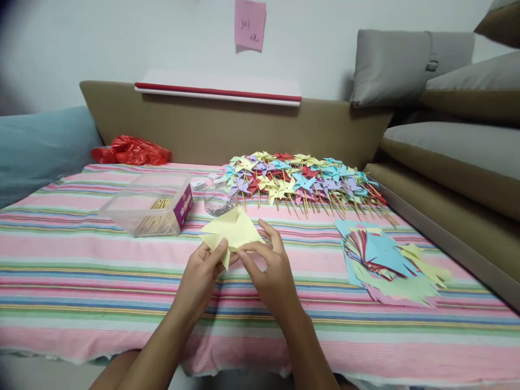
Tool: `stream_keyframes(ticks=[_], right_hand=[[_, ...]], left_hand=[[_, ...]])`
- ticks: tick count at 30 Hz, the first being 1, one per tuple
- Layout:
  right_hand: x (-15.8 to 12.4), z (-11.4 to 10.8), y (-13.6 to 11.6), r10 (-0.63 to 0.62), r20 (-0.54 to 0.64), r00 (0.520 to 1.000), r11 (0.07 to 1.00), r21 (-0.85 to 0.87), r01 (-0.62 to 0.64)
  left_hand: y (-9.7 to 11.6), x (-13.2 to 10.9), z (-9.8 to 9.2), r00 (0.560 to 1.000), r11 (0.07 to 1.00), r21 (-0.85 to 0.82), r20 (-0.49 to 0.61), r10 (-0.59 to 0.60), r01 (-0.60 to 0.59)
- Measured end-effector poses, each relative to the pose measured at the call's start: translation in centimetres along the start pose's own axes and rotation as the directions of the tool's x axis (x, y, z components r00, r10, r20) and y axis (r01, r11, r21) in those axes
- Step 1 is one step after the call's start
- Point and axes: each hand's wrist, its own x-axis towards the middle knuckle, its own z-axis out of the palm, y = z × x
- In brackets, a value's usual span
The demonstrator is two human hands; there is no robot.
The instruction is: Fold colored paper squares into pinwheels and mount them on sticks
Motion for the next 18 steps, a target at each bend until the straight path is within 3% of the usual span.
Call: stream_keyframes(ticks=[8, 18], right_hand=[[0.4, 1.0, 0.2, 0.184, -0.105, 0.977, 0.97, 0.178, -0.164], [0.5, 1.2, 0.0, 0.191, -0.111, 0.975, 0.967, 0.19, -0.168]], left_hand=[[0.0, -0.5, -0.1, 0.999, 0.991, 0.133, 0.049, 0.022, -0.028], [-0.3, -0.4, 0.0, 0.999, 0.982, 0.185, 0.008, 0.033, -0.033]])
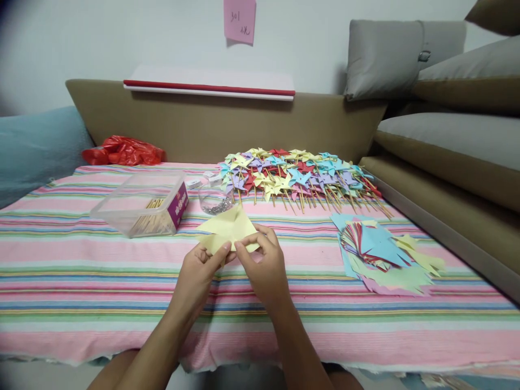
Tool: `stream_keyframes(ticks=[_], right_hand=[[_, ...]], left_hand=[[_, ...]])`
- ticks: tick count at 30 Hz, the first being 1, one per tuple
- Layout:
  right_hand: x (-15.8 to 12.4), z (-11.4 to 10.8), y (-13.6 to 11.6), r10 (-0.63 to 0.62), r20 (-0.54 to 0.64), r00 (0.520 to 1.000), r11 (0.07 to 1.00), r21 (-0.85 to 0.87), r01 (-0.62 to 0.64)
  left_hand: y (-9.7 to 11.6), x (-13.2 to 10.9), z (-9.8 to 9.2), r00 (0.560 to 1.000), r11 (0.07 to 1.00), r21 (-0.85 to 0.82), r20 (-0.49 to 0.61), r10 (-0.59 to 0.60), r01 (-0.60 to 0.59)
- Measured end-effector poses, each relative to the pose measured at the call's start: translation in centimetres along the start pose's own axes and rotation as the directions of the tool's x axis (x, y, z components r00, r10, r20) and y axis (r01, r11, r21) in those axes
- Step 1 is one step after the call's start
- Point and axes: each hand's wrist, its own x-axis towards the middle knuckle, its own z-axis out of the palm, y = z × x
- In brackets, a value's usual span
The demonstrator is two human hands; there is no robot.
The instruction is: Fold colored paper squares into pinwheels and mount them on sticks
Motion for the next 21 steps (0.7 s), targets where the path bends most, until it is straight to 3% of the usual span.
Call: stream_keyframes(ticks=[4, 9, 12, 15, 21], right_hand=[[-0.1, 0.2, -0.2, 0.008, -0.001, 1.0, 0.999, 0.031, -0.008], [0.1, 0.2, -0.4, 0.222, -0.069, 0.973, 0.912, 0.368, -0.182], [0.3, -0.7, -0.7, 0.322, 0.116, 0.94, 0.838, 0.427, -0.34], [0.2, -1.6, -1.1, 0.329, 0.303, 0.894, 0.822, 0.374, -0.429], [-0.1, -1.8, -0.9, 0.382, 0.28, 0.881, 0.83, 0.315, -0.46]], left_hand=[[0.0, 0.0, 0.0, 1.0, 0.999, 0.053, 0.003, 0.013, -0.013], [0.3, 0.2, -0.4, 0.997, 0.991, 0.112, 0.038, 0.063, -0.067], [0.7, 0.2, -0.8, 0.989, 0.989, 0.135, 0.145, 0.042, -0.061], [1.2, 0.2, -1.0, 0.971, 0.989, 0.149, 0.239, -0.011, -0.026], [1.7, 0.2, -1.2, 0.964, 0.985, 0.174, 0.26, -0.055, 0.009]])
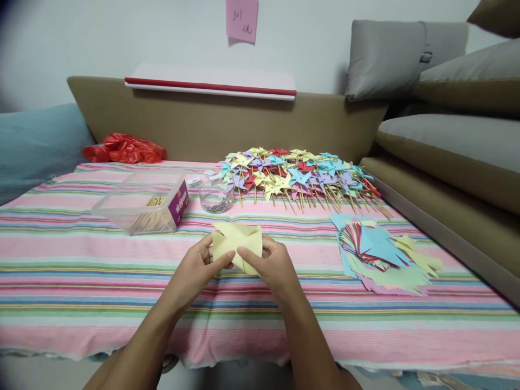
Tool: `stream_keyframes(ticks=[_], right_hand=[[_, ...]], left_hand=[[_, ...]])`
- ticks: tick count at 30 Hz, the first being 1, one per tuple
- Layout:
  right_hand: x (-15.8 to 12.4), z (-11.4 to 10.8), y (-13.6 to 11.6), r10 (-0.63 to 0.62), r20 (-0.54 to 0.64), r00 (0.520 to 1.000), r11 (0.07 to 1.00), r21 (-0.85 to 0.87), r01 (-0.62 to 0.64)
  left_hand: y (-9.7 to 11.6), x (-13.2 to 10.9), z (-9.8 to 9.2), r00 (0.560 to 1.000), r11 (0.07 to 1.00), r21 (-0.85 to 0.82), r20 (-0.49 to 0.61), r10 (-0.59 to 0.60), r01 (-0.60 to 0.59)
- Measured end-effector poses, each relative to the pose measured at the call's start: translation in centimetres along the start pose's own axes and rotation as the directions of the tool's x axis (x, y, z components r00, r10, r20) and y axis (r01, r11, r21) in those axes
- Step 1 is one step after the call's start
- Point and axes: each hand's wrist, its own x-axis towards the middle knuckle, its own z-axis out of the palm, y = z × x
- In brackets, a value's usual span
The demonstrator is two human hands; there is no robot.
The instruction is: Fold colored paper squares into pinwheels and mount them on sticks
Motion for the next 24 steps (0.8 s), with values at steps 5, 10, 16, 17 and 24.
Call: stream_keyframes(ticks=[5, 10, 16, 17, 24], right_hand=[[0.4, 1.5, 0.7, -0.027, -0.113, 0.993, 0.975, 0.217, 0.051], [0.4, 3.3, 0.9, -0.02, -0.197, 0.98, 0.897, 0.429, 0.105], [0.3, 4.0, 1.5, -0.116, -0.149, 0.982, 0.943, 0.295, 0.156], [0.3, 4.1, 1.7, -0.123, -0.146, 0.982, 0.944, 0.289, 0.161], [0.4, 4.6, 2.6, -0.091, -0.145, 0.985, 0.93, 0.343, 0.136]], left_hand=[[-0.5, -0.1, 0.6, 0.993, 0.993, -0.121, -0.117, -0.026, 0.011], [-1.4, -0.3, 2.7, 0.982, 0.959, -0.284, -0.173, -0.07, 0.018], [-1.5, -0.3, 4.0, 0.966, 0.965, -0.258, -0.258, -0.026, -0.043], [-1.5, -0.3, 4.0, 0.961, 0.965, -0.256, -0.275, -0.016, -0.057], [-2.2, -0.2, 4.0, 0.919, 0.963, -0.259, -0.393, -0.037, -0.072]])
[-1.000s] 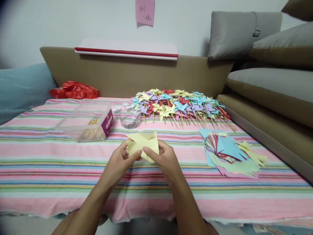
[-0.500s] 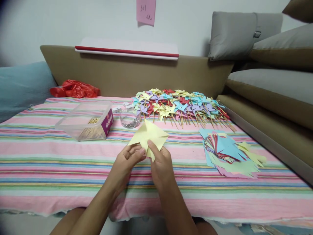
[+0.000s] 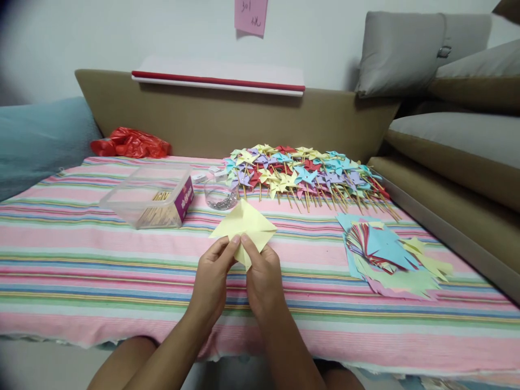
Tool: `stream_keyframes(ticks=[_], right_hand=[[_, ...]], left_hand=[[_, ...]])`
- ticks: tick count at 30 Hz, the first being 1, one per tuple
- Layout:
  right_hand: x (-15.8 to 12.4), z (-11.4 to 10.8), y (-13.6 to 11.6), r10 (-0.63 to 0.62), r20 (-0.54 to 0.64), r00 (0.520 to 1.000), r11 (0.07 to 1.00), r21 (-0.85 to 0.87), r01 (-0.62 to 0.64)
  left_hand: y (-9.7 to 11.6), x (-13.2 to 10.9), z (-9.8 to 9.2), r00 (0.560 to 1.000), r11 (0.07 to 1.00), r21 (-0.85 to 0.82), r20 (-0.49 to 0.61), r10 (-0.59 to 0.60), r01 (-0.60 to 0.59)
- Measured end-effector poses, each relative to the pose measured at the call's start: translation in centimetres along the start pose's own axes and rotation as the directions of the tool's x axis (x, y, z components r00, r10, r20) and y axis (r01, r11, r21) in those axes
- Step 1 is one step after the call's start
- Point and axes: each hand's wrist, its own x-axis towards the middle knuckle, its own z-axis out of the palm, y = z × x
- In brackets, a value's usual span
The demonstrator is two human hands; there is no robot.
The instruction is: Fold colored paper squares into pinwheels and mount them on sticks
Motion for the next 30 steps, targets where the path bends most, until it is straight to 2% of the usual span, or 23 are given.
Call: stream_keyframes(ticks=[3, 5, 10, 12, 14, 15, 17, 20, 22, 25, 30], right_hand=[[0.1, 0.0, 0.2, 0.033, -0.049, 0.998, 0.995, 0.099, -0.028], [0.0, 0.0, 0.1, 0.049, -0.041, 0.998, 0.991, 0.127, -0.044], [-0.1, 0.3, -0.2, 0.034, -0.03, 0.999, 0.996, 0.077, -0.032], [-0.2, 0.2, -0.1, -0.001, -0.095, 0.995, 0.999, 0.047, 0.005], [-0.1, 0.1, 0.1, -0.116, -0.11, 0.987, 0.993, -0.032, 0.113], [-0.2, -0.1, 0.2, -0.192, -0.077, 0.978, 0.979, -0.089, 0.185], [-0.2, -0.4, 0.2, -0.285, 0.062, 0.956, 0.932, -0.216, 0.292], [-0.4, -0.7, -0.1, -0.222, 0.177, 0.959, 0.883, -0.38, 0.274], [-0.4, -0.7, -0.6, -0.178, 0.169, 0.969, 0.879, -0.415, 0.234], [-0.4, -0.8, -1.1, -0.17, 0.145, 0.975, 0.902, -0.376, 0.213], [-0.1, -1.1, -1.0, -0.145, 0.079, 0.986, 0.94, -0.301, 0.162]], left_hand=[[-0.4, 0.0, 0.1, 1.0, 1.0, -0.009, -0.003, 0.012, -0.012], [-0.7, 0.1, 0.1, 1.0, 1.0, -0.026, -0.004, 0.011, -0.011], [-0.4, 0.3, -0.1, 0.999, 0.995, -0.097, -0.052, -0.002, -0.003], [0.1, 0.5, -0.4, 0.997, 0.99, -0.141, -0.079, -0.016, 0.005], [0.7, 0.8, -0.6, 0.994, 0.981, -0.192, -0.108, -0.028, 0.007], [0.9, 1.0, -0.7, 0.992, 0.977, -0.215, -0.12, -0.036, 0.009], [1.2, 1.2, -0.9, 0.989, 0.968, -0.252, -0.141, -0.046, 0.009], [1.1, 1.3, -1.2, 0.989, 0.961, -0.277, -0.142, -0.028, -0.012], [0.9, 1.3, -1.3, 0.991, 0.966, -0.258, -0.135, -0.004, -0.031], [0.6, 1.3, -1.4, 0.991, 0.982, -0.18, -0.127, 0.033, -0.056], [0.9, 0.9, -1.2, 0.989, 0.992, 0.035, -0.079, 0.124, -0.122]])
